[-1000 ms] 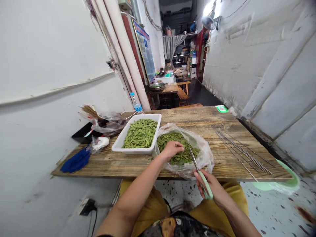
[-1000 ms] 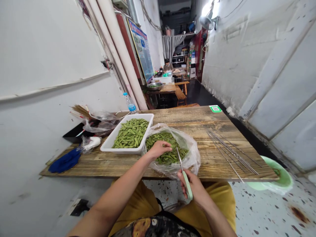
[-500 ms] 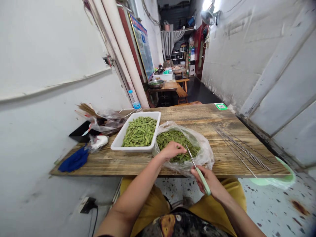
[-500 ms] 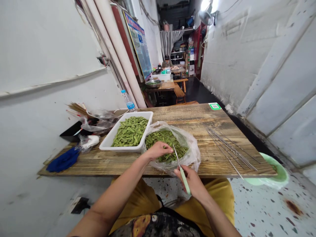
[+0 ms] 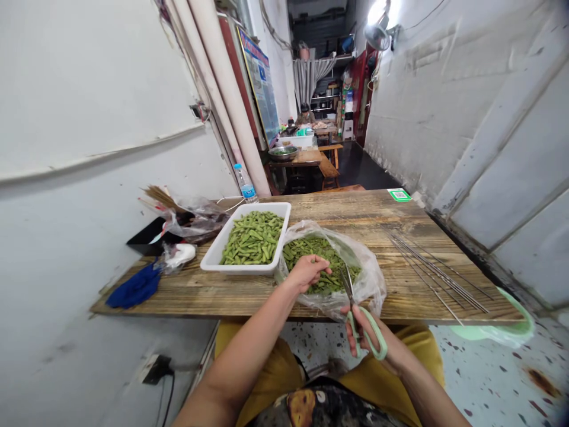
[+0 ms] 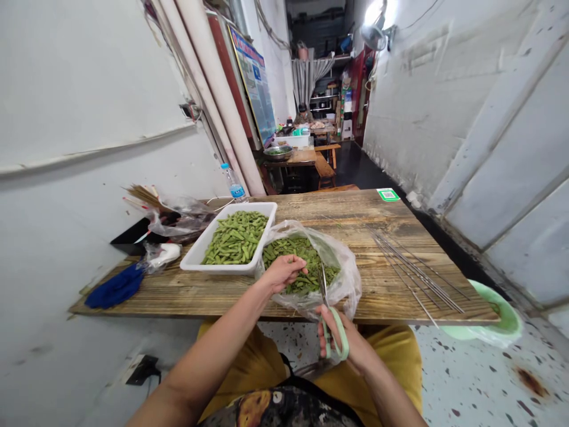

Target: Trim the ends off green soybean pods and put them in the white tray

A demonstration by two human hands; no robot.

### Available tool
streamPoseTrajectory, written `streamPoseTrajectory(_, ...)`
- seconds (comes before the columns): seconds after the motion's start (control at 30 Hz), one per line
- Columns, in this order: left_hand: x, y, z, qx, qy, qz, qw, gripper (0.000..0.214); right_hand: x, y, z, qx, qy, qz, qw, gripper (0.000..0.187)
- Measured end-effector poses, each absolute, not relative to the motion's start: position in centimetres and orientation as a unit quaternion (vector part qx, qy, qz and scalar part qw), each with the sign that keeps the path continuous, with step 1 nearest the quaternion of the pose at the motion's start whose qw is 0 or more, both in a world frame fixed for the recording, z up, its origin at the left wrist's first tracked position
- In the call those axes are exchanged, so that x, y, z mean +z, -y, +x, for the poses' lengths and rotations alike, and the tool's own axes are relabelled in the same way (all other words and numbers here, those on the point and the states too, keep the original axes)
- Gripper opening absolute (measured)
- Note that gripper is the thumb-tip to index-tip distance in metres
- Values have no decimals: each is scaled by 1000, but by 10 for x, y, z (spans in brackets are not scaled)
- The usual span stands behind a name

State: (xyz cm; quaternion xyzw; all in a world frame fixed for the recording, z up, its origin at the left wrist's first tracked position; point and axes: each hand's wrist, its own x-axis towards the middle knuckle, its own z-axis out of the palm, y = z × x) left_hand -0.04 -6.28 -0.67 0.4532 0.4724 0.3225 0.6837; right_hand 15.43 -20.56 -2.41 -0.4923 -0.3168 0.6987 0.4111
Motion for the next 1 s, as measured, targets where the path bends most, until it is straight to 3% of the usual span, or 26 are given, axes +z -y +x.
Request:
streamPoseTrajectory(0.4, -4, 92, 19, 344, -511, 518, 594, 24, -27, 195, 149, 652, 397, -494, 415, 40)
streamPoseTrajectory(0.8, -10, 69, 1, 361, -460, 428, 690, 25, -34, 201, 161, 664, 350, -505, 427, 42)
streamPoseTrajectory(0.93, -12, 56, 0, 320, -482, 453, 679, 9, -34, 208, 168, 688, 323, -489, 427, 48)
streamPoseTrajectory(1.0, -14, 53, 3, 267, -503, 486, 663, 13, -34, 210, 170, 702, 307, -477, 430, 48)
